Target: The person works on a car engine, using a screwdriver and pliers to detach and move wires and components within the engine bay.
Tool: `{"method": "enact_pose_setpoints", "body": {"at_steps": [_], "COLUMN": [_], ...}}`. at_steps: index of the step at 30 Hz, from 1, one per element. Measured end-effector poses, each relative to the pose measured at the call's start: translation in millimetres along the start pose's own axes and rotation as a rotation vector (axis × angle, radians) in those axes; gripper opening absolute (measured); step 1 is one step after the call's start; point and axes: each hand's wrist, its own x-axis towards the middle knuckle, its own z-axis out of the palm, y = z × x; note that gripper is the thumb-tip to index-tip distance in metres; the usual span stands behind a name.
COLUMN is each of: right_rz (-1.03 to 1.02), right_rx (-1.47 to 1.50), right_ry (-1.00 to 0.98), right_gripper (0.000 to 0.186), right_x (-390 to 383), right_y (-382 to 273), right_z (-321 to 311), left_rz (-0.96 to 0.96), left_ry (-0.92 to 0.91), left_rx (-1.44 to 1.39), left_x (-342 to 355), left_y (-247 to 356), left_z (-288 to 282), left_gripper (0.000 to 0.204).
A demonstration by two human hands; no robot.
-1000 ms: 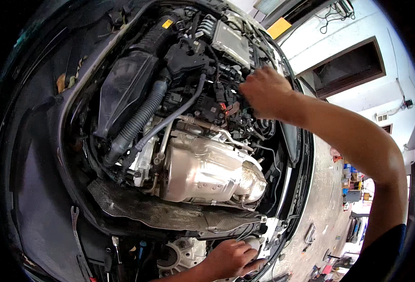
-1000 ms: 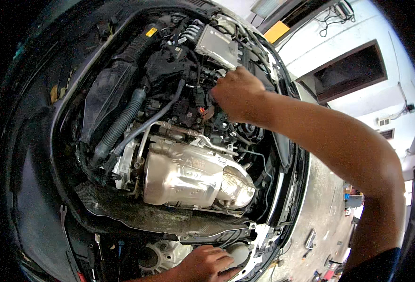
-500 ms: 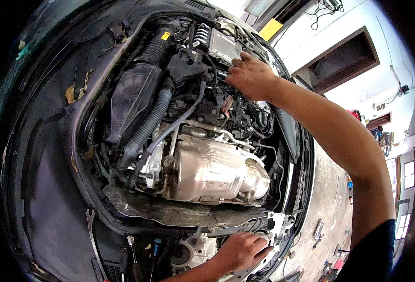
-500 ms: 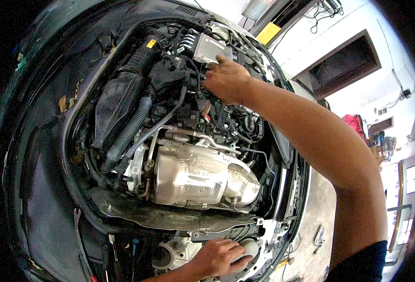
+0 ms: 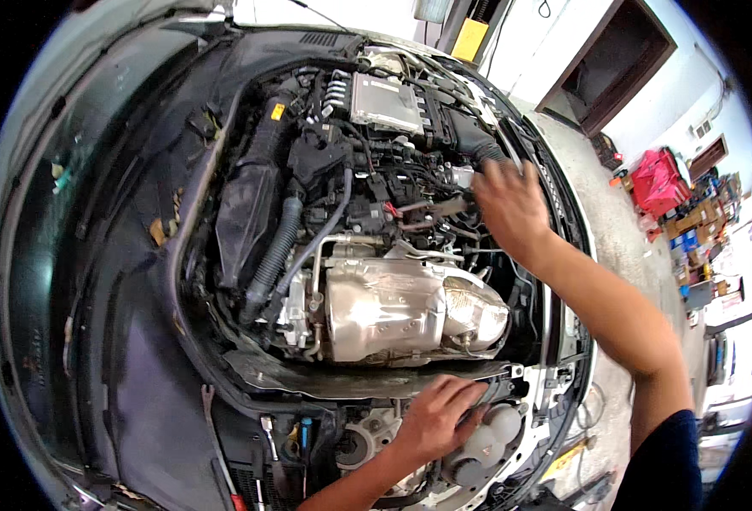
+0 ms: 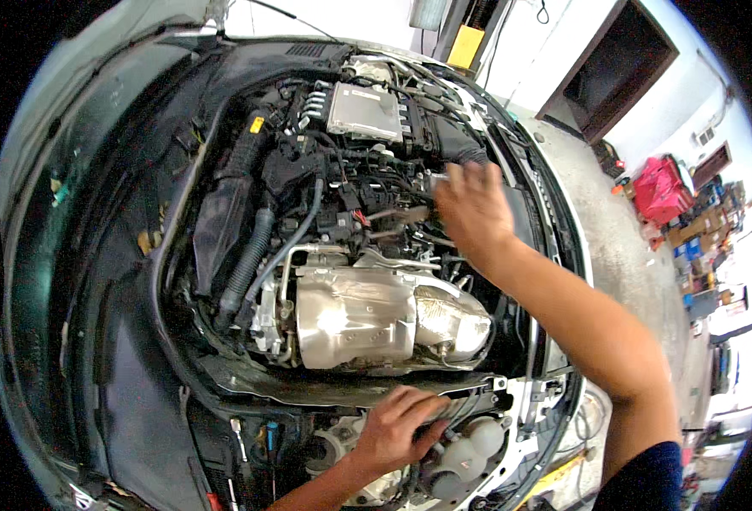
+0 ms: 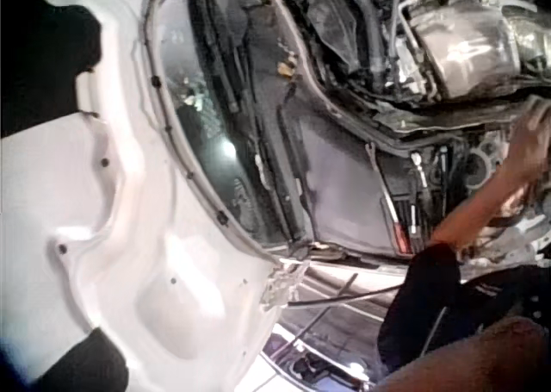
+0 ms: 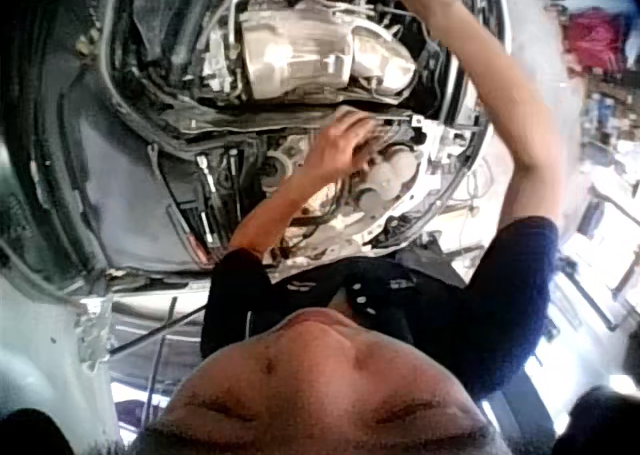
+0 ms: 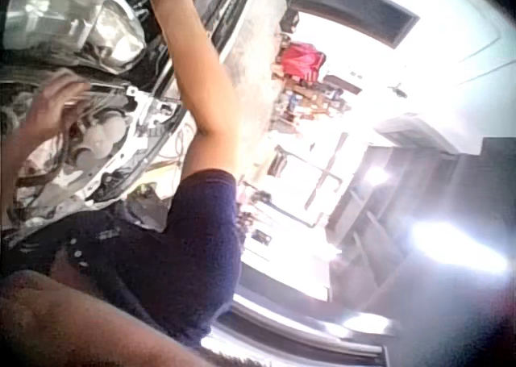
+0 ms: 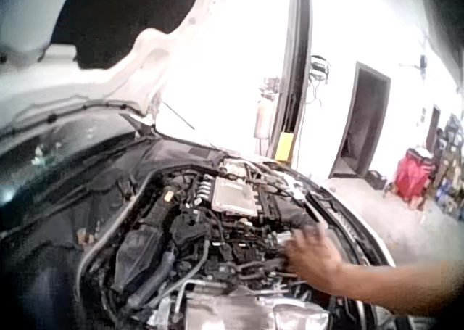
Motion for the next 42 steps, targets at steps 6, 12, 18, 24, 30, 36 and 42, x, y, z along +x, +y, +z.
{"method": "enact_pose_setpoints", "body": {"at_steps": [6, 12, 18, 24, 30, 36, 42], "right_rz": [0.387, 0.606, 0.762, 0.779, 0.773, 0.593, 0.218], "right_rx": [0.662, 1.356, 1.493, 1.457, 1.685, 2.346, 1.846], "right_ry": [0.178, 0.098, 0.026, -0.190, -0.294, -0.837, -1.163], "right_gripper": [0.046, 0.025, 0.017, 0.021, 0.023, 0.021, 0.016], "right_x": [-132, -316, -412, -427, -410, -360, -268], "right_y": [30, -74, -131, -142, -133, -97, -50], "right_z": [109, 177, 146, 129, 115, 90, 47], "left_rz": [-0.025, -0.073, -0.112, 0.065, 0.061, -0.017, 0.107], "left_ry": [0.072, -0.420, -0.580, -0.493, -0.465, -0.505, -0.373], "left_rx": [0.749, 1.067, 1.062, 1.071, 1.167, 1.168, 1.281], "left_x": [100, 220, 241, 238, 250, 251, 217], "left_y": [-23, -103, -129, -117, -122, -127, -127], "left_z": [-107, -172, -172, -165, -166, -172, -165], "left_gripper": [0.042, 0.048, 0.043, 0.038, 0.041, 0.041, 0.041]}}
